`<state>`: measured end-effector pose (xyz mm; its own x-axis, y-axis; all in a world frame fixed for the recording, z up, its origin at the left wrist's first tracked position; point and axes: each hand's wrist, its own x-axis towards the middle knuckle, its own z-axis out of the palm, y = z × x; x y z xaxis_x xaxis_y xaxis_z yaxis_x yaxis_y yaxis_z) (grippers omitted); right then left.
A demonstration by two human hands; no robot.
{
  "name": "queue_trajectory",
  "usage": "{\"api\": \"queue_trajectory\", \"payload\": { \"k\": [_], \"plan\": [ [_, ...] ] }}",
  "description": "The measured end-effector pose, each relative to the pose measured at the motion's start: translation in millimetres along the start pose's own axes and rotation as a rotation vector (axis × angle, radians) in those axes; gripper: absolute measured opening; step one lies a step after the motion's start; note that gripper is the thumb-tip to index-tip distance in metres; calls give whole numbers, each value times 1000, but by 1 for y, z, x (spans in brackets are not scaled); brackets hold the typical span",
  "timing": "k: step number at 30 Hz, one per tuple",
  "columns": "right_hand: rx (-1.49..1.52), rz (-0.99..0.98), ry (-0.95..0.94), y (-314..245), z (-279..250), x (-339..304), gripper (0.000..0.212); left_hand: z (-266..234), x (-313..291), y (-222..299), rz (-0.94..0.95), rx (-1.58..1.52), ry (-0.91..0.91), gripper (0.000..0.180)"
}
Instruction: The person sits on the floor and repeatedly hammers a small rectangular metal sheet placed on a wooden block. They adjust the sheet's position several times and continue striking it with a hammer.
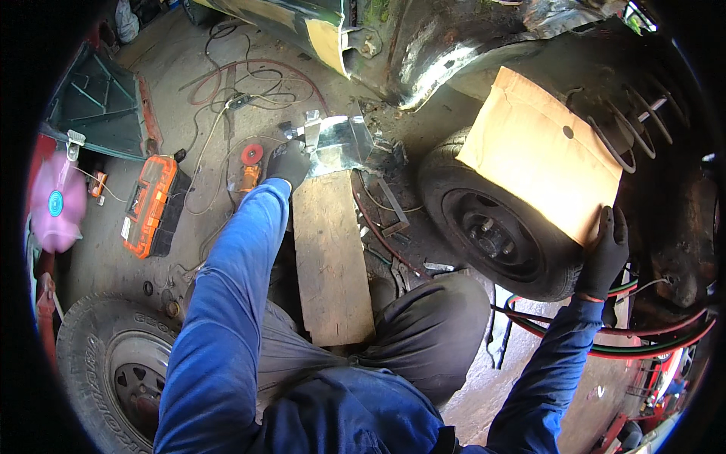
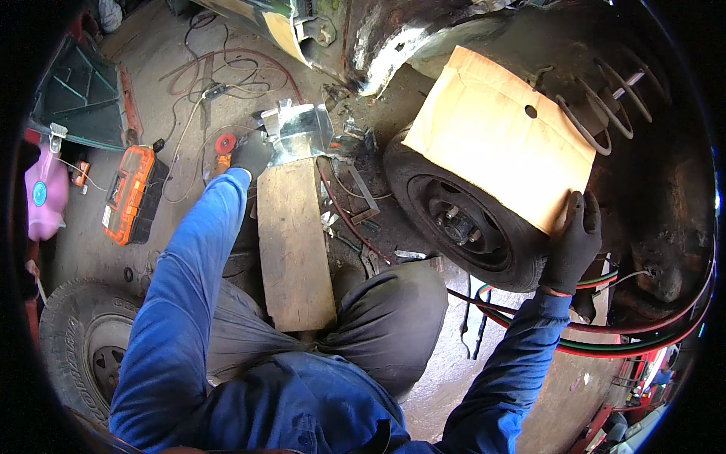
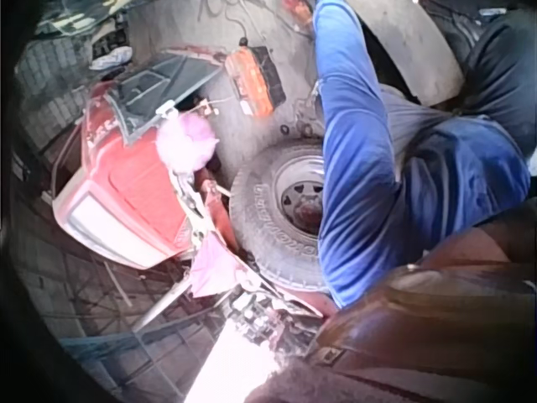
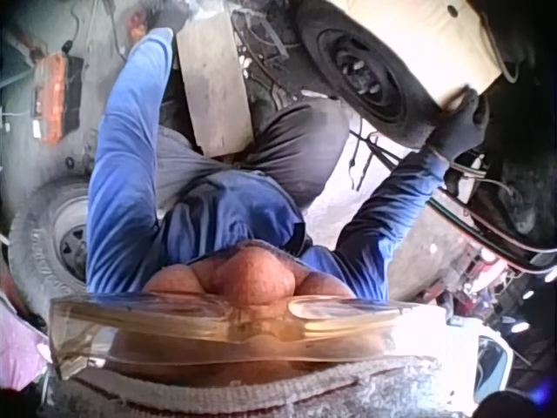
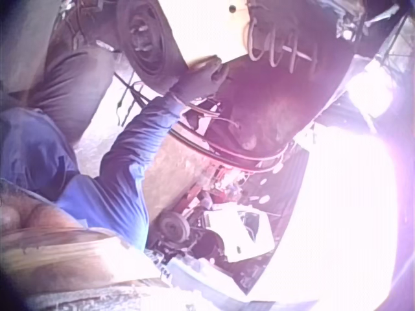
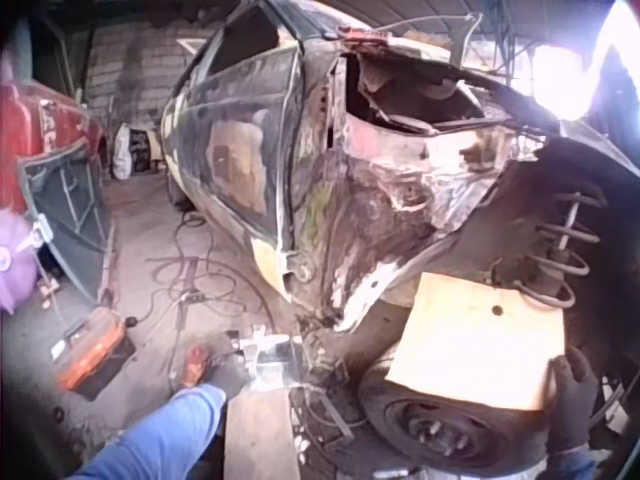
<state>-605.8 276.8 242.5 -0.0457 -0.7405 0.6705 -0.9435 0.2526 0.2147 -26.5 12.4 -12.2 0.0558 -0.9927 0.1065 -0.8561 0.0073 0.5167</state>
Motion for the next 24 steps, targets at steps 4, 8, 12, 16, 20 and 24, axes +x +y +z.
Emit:
{"api": "queue_trajectory", "payload": {
  "k": [4, 8, 12, 16, 20, 24],
  "plan": [
    [-73, -39, 32, 4, -4, -5, 38, 2, 2, -5, 46, 19, 11, 29],
    [-8, 93, 56, -8, -16, -4, 35, 2, 7, -8, 42, 20, -36, 29],
    [350, 462, 164, -50, -48, 1, 34, 2, 9, -9, 16, 28, -46, 29],
    [571, 450, 470, -110, -82, -25, 35, 3, 10, -10, 28, 6, -63, 32],
    [791, 310, 221, -140, -55, -99, 33, 1, 11, -9, 29, 1, -51, 31],
    [1052, 757, -407, -150, 67, -198, 29, -4, 10, -6, -24, 31, -141, 34]
  ]
}}
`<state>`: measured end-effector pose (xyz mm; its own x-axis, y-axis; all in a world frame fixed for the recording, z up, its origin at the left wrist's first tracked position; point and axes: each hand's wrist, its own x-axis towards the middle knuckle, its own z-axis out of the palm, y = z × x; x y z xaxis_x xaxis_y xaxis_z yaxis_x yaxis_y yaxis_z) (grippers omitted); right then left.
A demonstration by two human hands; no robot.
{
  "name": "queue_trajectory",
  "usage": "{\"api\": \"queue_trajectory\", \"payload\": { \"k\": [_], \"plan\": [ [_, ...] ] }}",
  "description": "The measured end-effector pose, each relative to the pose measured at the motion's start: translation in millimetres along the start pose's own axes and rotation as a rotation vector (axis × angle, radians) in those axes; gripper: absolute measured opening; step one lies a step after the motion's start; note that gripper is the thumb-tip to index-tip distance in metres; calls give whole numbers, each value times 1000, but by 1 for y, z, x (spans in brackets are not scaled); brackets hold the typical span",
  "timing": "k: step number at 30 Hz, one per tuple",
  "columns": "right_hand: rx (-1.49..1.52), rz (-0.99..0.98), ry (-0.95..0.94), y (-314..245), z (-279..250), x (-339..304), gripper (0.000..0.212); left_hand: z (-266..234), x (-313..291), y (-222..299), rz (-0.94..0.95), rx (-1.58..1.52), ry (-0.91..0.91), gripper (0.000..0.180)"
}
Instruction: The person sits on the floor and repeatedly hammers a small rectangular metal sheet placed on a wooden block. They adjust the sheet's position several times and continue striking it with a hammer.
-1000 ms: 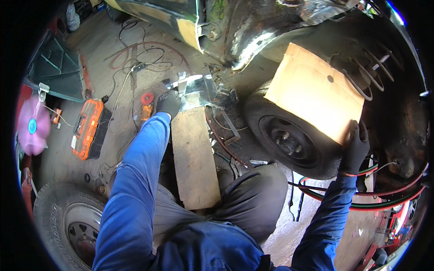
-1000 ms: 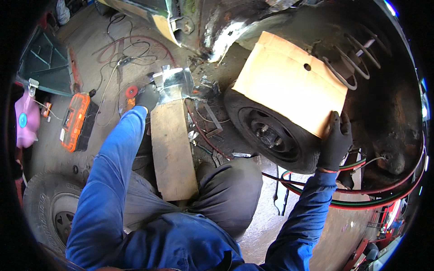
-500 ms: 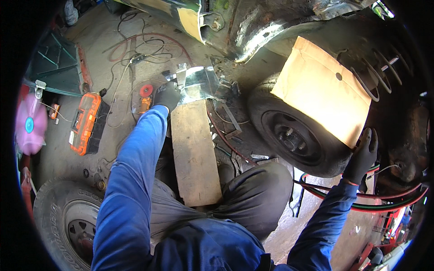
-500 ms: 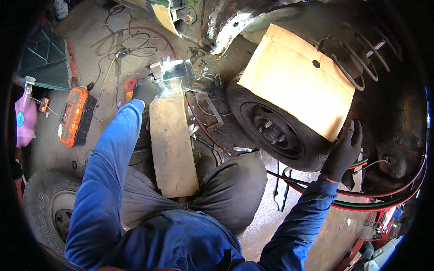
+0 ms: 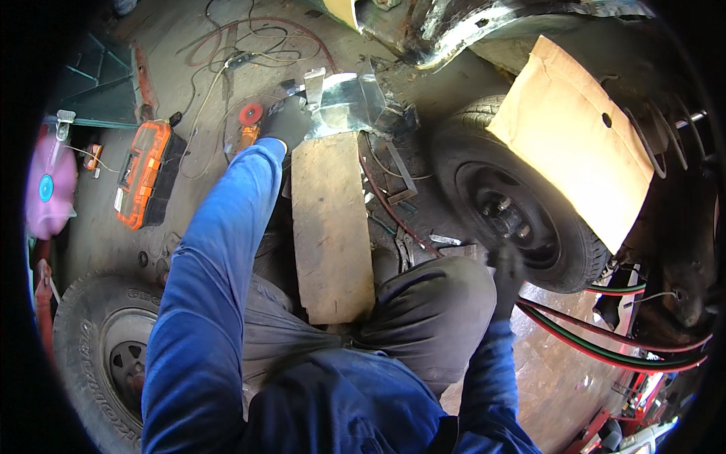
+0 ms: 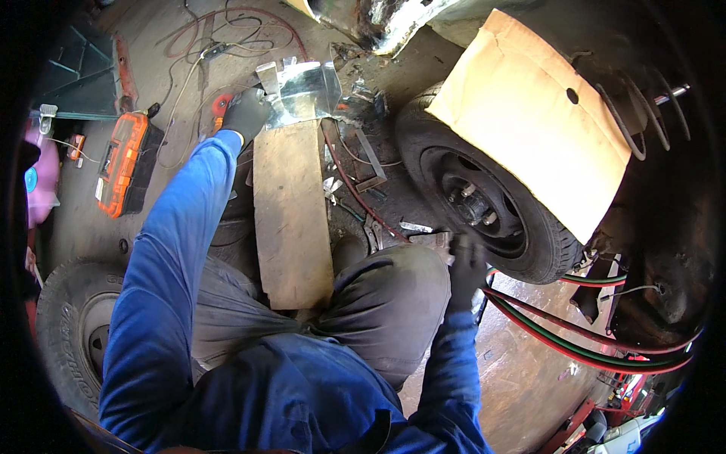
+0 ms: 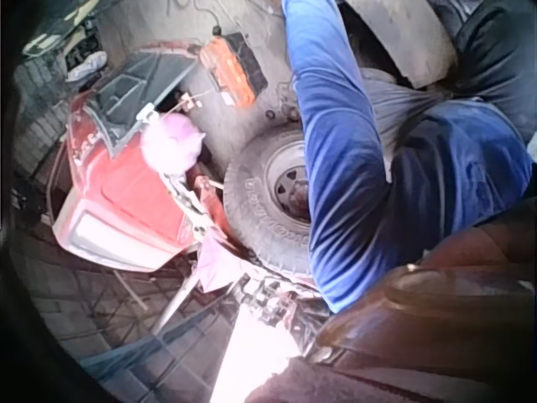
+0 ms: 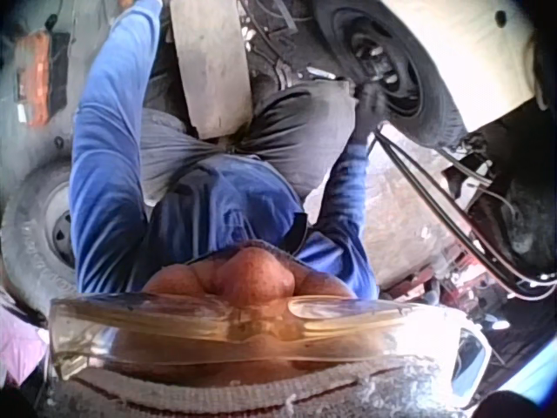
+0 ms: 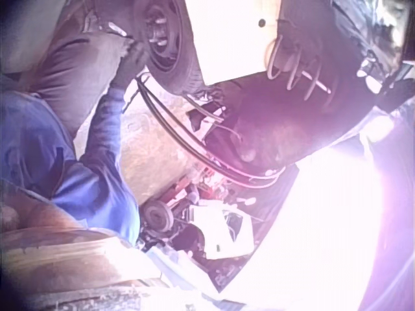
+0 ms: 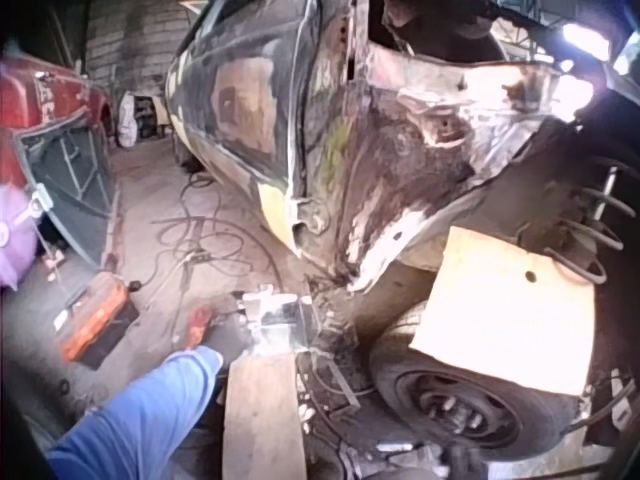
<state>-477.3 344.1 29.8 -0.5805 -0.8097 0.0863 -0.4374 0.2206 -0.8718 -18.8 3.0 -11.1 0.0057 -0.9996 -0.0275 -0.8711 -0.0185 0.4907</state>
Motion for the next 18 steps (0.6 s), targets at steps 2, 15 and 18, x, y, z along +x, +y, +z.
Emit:
{"api": "queue_trajectory", "payload": {
  "k": [2, 15, 18],
  "plan": [
    [-90, 134, -143, 78, 44, 1, 29, -2, -2, 1, 22, 29, 31, 34],
    [-569, -182, -763, 165, 158, -9, 34, -6, -7, -1, 9, -49, 42, 32],
    [-634, -105, -796, 180, 156, -24, 35, -6, -7, -4, 59, -32, 24, 30]
  ]
}}
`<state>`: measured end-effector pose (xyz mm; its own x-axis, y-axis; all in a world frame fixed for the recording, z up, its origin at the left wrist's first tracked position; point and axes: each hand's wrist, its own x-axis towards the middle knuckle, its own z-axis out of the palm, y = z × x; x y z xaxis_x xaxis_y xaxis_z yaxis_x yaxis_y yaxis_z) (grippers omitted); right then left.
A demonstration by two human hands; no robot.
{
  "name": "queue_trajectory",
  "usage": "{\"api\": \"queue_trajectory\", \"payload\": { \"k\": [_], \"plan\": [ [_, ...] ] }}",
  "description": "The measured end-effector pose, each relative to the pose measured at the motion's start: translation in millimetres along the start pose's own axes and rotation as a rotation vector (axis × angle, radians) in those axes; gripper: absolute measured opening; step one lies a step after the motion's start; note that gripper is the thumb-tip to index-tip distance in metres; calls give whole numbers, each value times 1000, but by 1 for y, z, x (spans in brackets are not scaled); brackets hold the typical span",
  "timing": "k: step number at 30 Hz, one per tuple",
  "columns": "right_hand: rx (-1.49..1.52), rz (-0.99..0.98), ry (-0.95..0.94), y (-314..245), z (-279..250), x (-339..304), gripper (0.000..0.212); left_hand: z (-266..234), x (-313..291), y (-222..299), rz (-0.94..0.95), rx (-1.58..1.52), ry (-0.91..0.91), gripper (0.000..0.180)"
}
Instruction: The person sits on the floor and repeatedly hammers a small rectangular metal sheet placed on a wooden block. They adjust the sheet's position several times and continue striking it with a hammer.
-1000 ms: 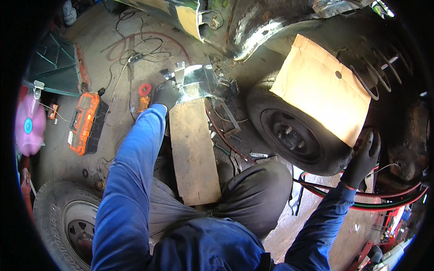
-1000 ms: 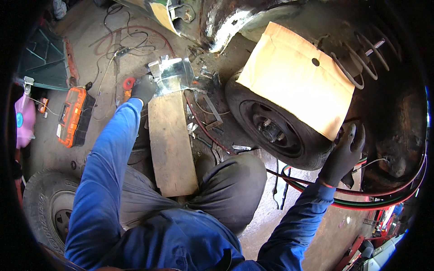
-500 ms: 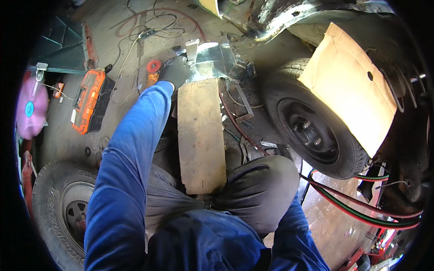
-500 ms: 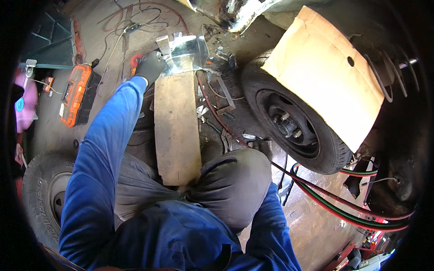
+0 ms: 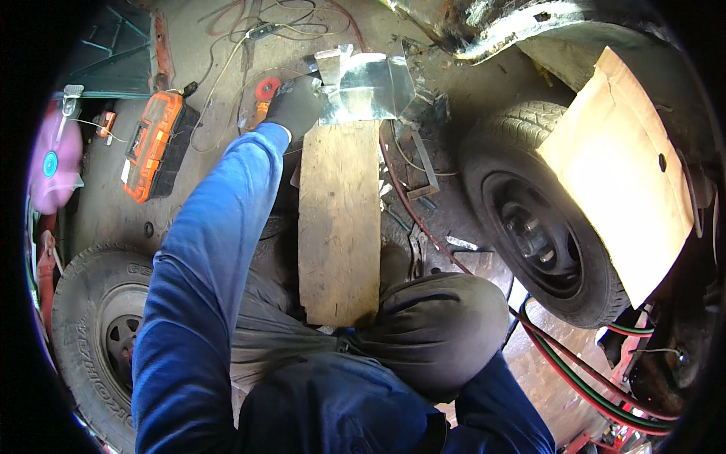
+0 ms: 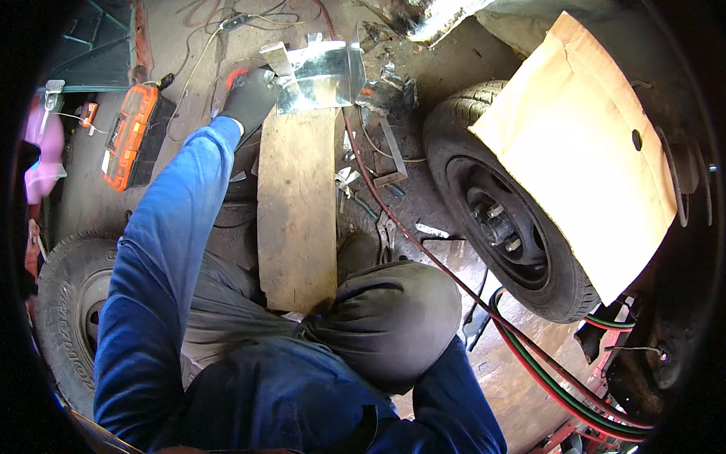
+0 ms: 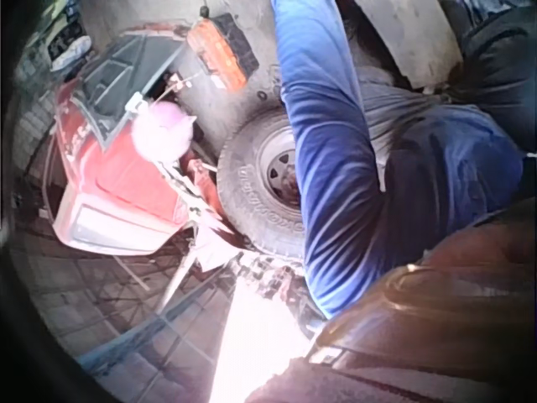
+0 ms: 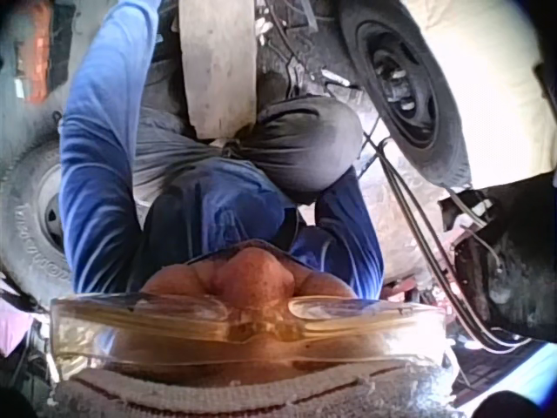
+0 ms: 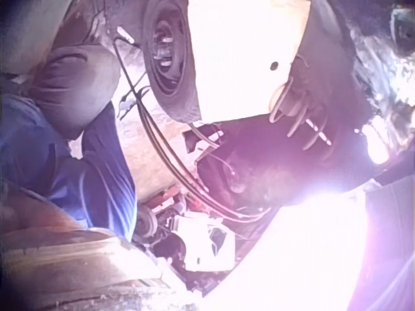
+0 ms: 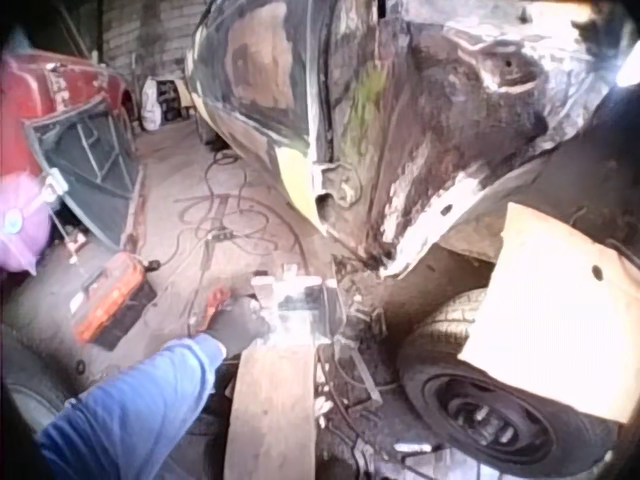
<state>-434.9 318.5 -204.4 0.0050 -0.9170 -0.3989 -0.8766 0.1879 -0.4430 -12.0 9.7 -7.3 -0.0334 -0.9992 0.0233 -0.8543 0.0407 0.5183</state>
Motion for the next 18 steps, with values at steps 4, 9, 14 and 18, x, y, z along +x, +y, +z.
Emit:
{"api": "queue_trajectory", "payload": {
  "k": [4, 9, 14, 18],
  "plan": [
    [-8, 85, -34, 14, 20, -13, 35, 2, 1, -6, 133, 96, 52, 28],
    [7, 162, -38, 18, 36, -30, 36, 5, 3, -14, 125, 71, 103, 28],
    [42, 257, 4, 27, 51, -52, 36, 8, 14, -25, 167, 157, 86, 33],
    [48, 319, 54, 43, 61, -73, 36, 7, 16, -35, 126, 149, 70, 34]
  ]
}}
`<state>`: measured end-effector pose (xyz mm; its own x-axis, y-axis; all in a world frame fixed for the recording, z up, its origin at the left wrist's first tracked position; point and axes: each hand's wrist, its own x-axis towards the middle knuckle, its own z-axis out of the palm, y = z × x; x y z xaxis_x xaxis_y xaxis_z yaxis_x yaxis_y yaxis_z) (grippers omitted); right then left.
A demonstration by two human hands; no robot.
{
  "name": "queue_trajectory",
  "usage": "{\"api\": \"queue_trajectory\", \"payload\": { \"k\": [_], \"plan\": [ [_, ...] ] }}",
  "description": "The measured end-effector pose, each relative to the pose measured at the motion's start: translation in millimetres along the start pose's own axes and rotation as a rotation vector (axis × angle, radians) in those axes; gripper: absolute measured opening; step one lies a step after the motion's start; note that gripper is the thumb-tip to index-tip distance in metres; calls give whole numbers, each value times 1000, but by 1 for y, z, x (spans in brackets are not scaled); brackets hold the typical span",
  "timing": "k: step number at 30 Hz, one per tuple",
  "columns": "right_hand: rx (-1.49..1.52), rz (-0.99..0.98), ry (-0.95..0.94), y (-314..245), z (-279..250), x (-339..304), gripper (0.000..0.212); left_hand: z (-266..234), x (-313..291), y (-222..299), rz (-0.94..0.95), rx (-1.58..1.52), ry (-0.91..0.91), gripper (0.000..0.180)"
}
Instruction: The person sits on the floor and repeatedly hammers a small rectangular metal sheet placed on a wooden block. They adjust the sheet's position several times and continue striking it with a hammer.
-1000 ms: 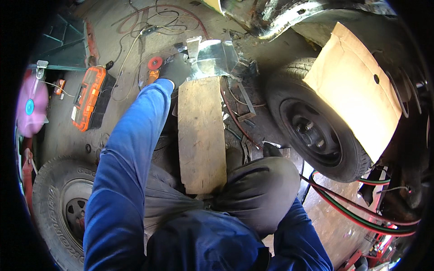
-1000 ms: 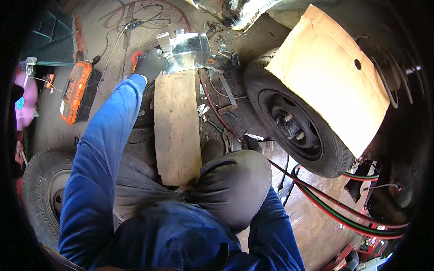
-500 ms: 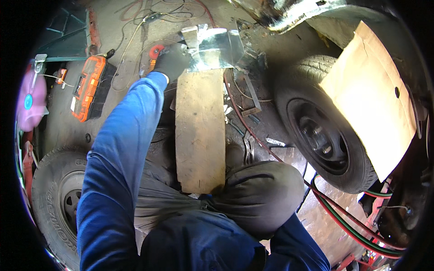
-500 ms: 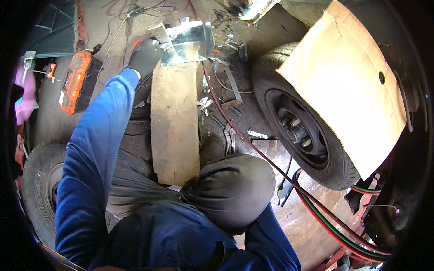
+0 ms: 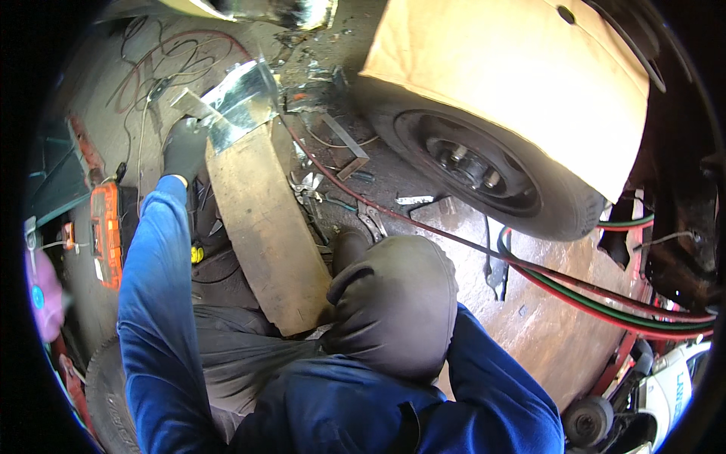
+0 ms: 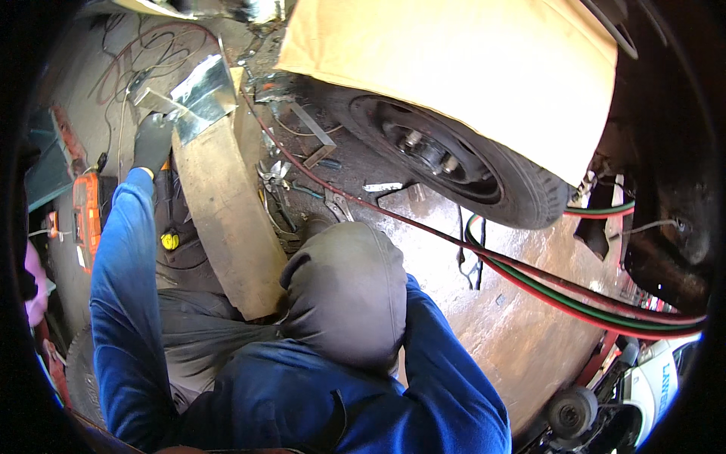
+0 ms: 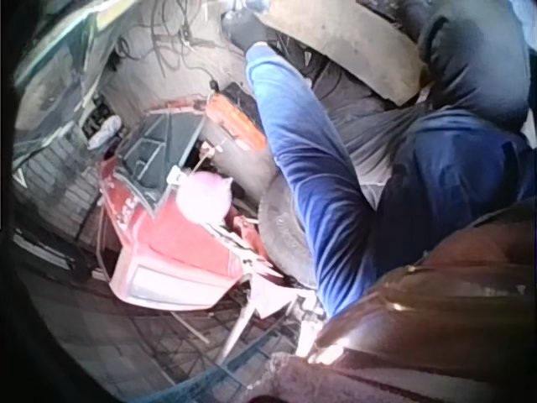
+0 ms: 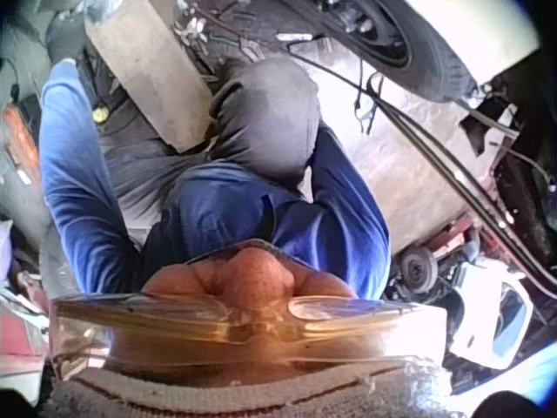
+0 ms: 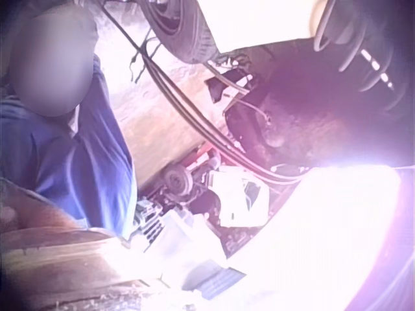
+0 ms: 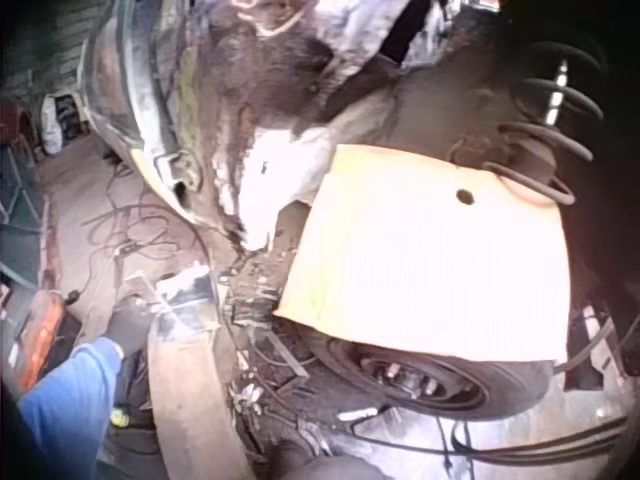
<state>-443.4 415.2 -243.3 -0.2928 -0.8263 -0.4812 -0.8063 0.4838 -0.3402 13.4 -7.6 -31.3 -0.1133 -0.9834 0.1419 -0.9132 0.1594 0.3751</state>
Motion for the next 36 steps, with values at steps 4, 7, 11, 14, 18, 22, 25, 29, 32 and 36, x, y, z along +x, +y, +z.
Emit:
{"api": "queue_trajectory", "payload": {
  "k": [4, 7, 11, 14, 18, 22, 25, 29, 32, 36],
  "plan": [
    [-43, 126, 140, 29, -9, -19, 37, 1, 3, -5, 73, 28, 12, 35],
    [29, 435, 214, 50, -25, -46, 37, 2, 8, -13, 33, 45, -25, 36],
    [111, 666, 252, 63, -34, -81, 38, 7, 20, -33, 81, 82, -45, 39],
    [175, 549, 182, 61, -22, -91, 45, 12, 30, -46, 312, 263, -20, 41],
    [294, 542, 202, 53, 14, -86, 55, 12, 35, -53, 158, 172, -113, 28],
    [506, 369, -7, 60, 28, -83, 43, 13, 25, -48, 560, 600, -23, 29],
    [407, 202, -93, 56, 25, -81, 41, 13, 19, -29, 157, 164, -30, 37],
    [403, 276, -54, 38, 11, -72, 39, -3, 6, 7, 16, -66, -31, 36],
    [445, 286, -30, 19, -4, -62, 37, -24, 2, 31, -23, -22, -62, 30],
    [552, 281, 16, -3, -29, -48, 35, -41, -2, 43, -99, -119, -139, 34]
  ]
}}
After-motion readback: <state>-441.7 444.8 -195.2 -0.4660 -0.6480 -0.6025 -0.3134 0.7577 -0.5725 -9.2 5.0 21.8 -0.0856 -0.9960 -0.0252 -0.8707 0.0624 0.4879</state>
